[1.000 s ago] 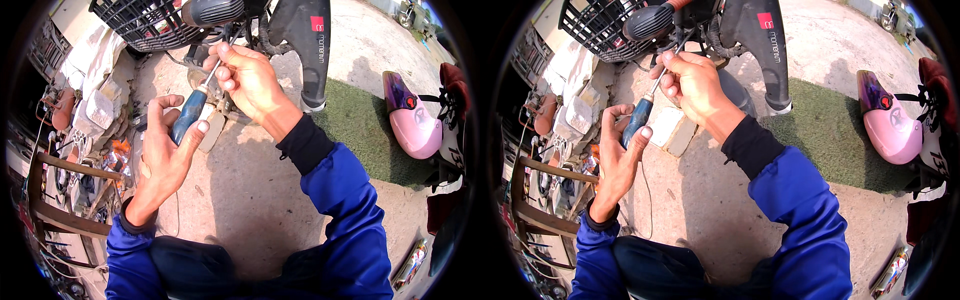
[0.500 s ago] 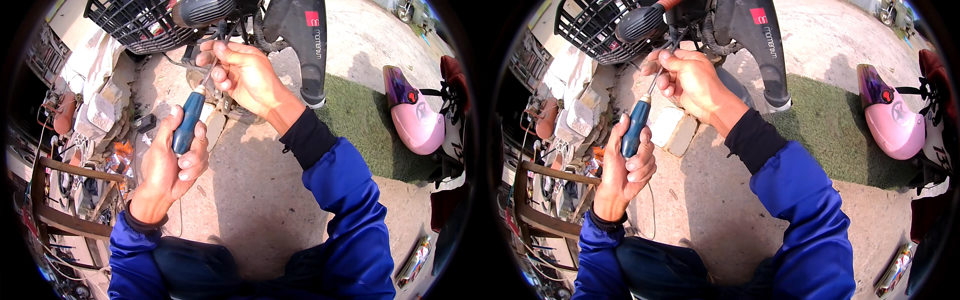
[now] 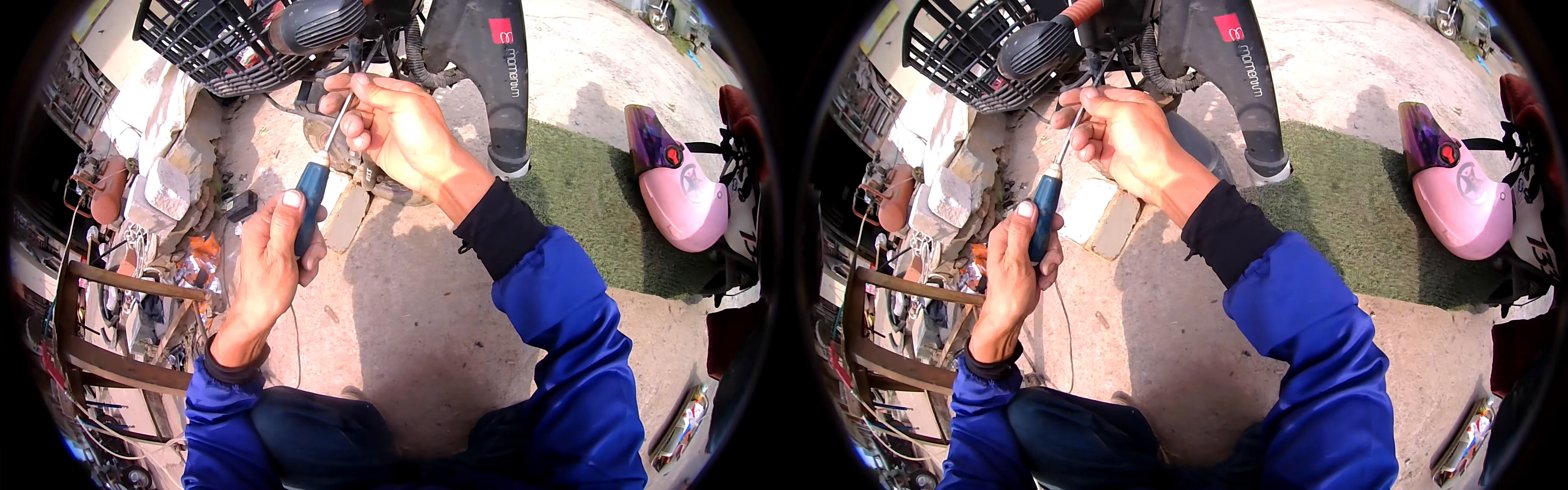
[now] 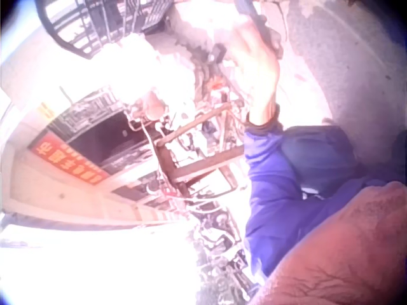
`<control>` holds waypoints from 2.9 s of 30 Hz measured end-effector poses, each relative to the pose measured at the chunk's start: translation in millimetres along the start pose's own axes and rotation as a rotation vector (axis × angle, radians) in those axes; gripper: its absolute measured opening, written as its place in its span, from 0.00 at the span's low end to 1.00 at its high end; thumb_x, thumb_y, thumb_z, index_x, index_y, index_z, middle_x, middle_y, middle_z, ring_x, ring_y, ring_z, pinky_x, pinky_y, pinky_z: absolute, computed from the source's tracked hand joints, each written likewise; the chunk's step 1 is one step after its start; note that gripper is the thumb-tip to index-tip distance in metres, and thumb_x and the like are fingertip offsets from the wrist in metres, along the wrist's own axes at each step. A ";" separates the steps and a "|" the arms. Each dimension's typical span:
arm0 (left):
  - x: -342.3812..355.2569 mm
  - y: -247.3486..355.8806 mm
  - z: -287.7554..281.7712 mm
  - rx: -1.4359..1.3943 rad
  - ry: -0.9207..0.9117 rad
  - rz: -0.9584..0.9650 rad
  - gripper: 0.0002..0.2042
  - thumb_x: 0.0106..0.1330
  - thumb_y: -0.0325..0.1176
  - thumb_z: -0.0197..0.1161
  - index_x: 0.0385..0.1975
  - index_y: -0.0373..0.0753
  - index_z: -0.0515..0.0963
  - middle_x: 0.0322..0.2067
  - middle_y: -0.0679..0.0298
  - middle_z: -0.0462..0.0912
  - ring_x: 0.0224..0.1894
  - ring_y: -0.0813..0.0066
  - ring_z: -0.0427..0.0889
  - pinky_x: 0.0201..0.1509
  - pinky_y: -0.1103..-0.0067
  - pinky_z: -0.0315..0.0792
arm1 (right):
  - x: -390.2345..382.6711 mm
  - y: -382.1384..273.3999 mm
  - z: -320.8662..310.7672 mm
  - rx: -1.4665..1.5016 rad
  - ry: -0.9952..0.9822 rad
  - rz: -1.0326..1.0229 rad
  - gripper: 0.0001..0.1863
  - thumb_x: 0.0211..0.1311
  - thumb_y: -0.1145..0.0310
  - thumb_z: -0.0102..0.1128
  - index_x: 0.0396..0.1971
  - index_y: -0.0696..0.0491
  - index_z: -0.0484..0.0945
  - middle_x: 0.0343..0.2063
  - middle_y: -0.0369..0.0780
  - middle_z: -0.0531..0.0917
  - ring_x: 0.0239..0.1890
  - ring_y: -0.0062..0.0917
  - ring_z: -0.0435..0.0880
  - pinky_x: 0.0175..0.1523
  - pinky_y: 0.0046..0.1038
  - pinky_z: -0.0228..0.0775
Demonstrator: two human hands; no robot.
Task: The person uses a screwdriver to tighten screws on the front assembly of a scooter, focusing on the area near the headlight and handlebars. They repeatedly adjust the screwdriver and apply torque to secure components.
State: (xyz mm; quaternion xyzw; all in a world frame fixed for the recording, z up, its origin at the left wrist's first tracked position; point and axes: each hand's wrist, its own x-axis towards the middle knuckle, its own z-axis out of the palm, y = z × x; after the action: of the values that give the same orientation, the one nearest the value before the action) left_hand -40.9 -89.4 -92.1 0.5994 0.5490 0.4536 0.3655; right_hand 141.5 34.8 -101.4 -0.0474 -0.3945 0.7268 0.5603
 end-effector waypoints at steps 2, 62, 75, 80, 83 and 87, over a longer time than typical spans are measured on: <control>0.2 10.3 3.5 -0.278 -0.060 -0.193 0.29 0.82 0.56 0.41 0.39 0.32 0.75 0.15 0.67 0.71 0.10 0.83 0.61 0.13 0.85 0.56 | 0.2 0.4 -6.7 -0.036 -0.024 -0.007 0.14 0.78 0.66 0.54 0.50 0.63 0.79 0.40 0.44 0.85 0.29 0.15 0.77 0.34 0.18 0.70; 129.4 -8.4 73.2 0.254 0.117 0.754 0.27 0.66 0.33 0.68 0.62 0.30 0.68 0.57 0.47 0.79 0.60 0.52 0.79 0.63 0.64 0.74 | -105.7 -128.1 13.8 -1.321 0.095 -0.882 0.11 0.73 0.73 0.57 0.48 0.64 0.83 0.36 0.47 0.88 0.34 0.27 0.89 0.36 0.23 0.79; 148.9 16.9 96.5 -0.922 -0.284 0.283 0.17 0.69 0.23 0.60 0.58 0.29 0.73 0.49 0.61 0.81 0.51 0.74 0.80 0.62 0.75 0.72 | -72.1 -96.1 -29.8 -1.819 -0.322 -1.245 0.20 0.44 0.83 0.67 0.42 0.59 0.81 0.34 0.43 0.82 0.29 0.35 0.84 0.33 0.31 0.79; 165.9 5.3 101.5 -1.103 -0.321 0.196 0.08 0.70 0.23 0.57 0.46 0.37 0.78 0.43 0.67 0.81 0.47 0.77 0.79 0.56 0.76 0.70 | -66.4 -94.1 -30.4 -1.801 -0.282 -1.251 0.16 0.47 0.82 0.66 0.39 0.57 0.80 0.33 0.42 0.82 0.29 0.34 0.85 0.33 0.31 0.80; 166.5 14.6 105.0 -1.153 -0.301 0.151 0.06 0.70 0.26 0.60 0.44 0.39 0.78 0.39 0.68 0.82 0.42 0.76 0.79 0.49 0.75 0.71 | -65.9 -93.4 -34.6 -1.795 -0.327 -1.283 0.14 0.50 0.82 0.65 0.40 0.58 0.80 0.34 0.41 0.82 0.30 0.34 0.85 0.33 0.32 0.80; 171.5 8.7 99.2 -1.134 -0.358 0.105 0.06 0.71 0.29 0.62 0.44 0.39 0.77 0.39 0.68 0.83 0.41 0.75 0.79 0.43 0.76 0.72 | -61.4 -101.4 -39.0 -1.825 -0.216 -1.196 0.12 0.51 0.81 0.66 0.37 0.58 0.82 0.34 0.41 0.83 0.31 0.34 0.86 0.33 0.30 0.80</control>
State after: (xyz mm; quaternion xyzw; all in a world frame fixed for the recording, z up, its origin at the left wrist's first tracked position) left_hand 53.3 85.1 -91.4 0.4039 0.1207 0.5855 0.6925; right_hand 262.7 8.9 -87.5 -0.1815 -0.7904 -0.2279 0.5389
